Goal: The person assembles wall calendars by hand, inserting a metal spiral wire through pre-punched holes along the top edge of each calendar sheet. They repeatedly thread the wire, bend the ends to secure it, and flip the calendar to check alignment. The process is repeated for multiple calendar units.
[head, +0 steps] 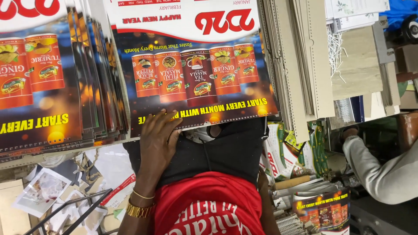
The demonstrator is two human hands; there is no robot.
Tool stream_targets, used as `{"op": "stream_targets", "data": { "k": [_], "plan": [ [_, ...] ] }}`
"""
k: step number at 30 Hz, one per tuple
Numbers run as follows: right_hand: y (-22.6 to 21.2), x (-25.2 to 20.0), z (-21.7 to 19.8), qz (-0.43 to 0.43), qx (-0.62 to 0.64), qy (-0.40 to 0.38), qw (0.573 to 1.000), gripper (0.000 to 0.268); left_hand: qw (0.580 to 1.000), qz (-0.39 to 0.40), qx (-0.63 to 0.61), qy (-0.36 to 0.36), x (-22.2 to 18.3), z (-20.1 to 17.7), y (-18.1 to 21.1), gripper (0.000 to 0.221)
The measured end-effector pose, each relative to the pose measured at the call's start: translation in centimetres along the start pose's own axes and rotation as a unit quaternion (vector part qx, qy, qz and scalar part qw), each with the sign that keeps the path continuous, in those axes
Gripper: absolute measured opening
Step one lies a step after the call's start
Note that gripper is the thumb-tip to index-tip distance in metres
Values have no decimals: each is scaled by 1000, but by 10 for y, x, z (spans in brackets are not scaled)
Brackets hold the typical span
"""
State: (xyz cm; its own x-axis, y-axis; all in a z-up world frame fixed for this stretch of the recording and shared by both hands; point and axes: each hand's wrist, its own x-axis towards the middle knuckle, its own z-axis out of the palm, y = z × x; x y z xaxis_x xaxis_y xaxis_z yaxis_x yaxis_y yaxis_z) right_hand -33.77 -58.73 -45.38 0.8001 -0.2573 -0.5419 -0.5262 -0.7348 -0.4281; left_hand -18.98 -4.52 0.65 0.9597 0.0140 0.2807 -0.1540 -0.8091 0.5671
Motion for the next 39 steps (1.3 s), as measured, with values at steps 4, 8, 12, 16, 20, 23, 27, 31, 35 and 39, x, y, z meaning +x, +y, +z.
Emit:
{"op": "stream_targets", "data": {
  "k": [4,8,12,16,20,23,27,31,35,39],
  "plan": [
    [-177,-51,-57,-61,237,203,948,29,998,-34,-17,57,-2,3,1,23],
    [-353,-137,-172,-161,179,284,928,19,995,-44,-14,88,-8,3,3,20],
    [-424,-150,-215,-236,355,184,886,41,995,-38,-3,94,-22,7,6,20],
    [-460,-149,-223,-232,525,120,810,61,993,-4,32,113,-39,16,3,26],
    [-475,-155,-211,-216,509,172,815,68,987,-7,57,147,-53,12,6,27],
    [-464,-140,-210,-219,508,176,814,65,969,-85,87,214,-82,8,3,22],
    [-471,-146,-211,-227,498,184,816,61,929,-210,21,303,-104,-4,5,24],
    [-484,-155,-217,-214,475,187,833,65,837,-390,-245,295,-86,-22,16,57],
    [-457,-128,-204,-267,495,199,802,55,820,-360,-347,279,-94,-8,1,57],
    [-460,-132,-207,-254,509,187,801,47,806,-371,-364,284,-92,-3,1,61]
  ]
}}
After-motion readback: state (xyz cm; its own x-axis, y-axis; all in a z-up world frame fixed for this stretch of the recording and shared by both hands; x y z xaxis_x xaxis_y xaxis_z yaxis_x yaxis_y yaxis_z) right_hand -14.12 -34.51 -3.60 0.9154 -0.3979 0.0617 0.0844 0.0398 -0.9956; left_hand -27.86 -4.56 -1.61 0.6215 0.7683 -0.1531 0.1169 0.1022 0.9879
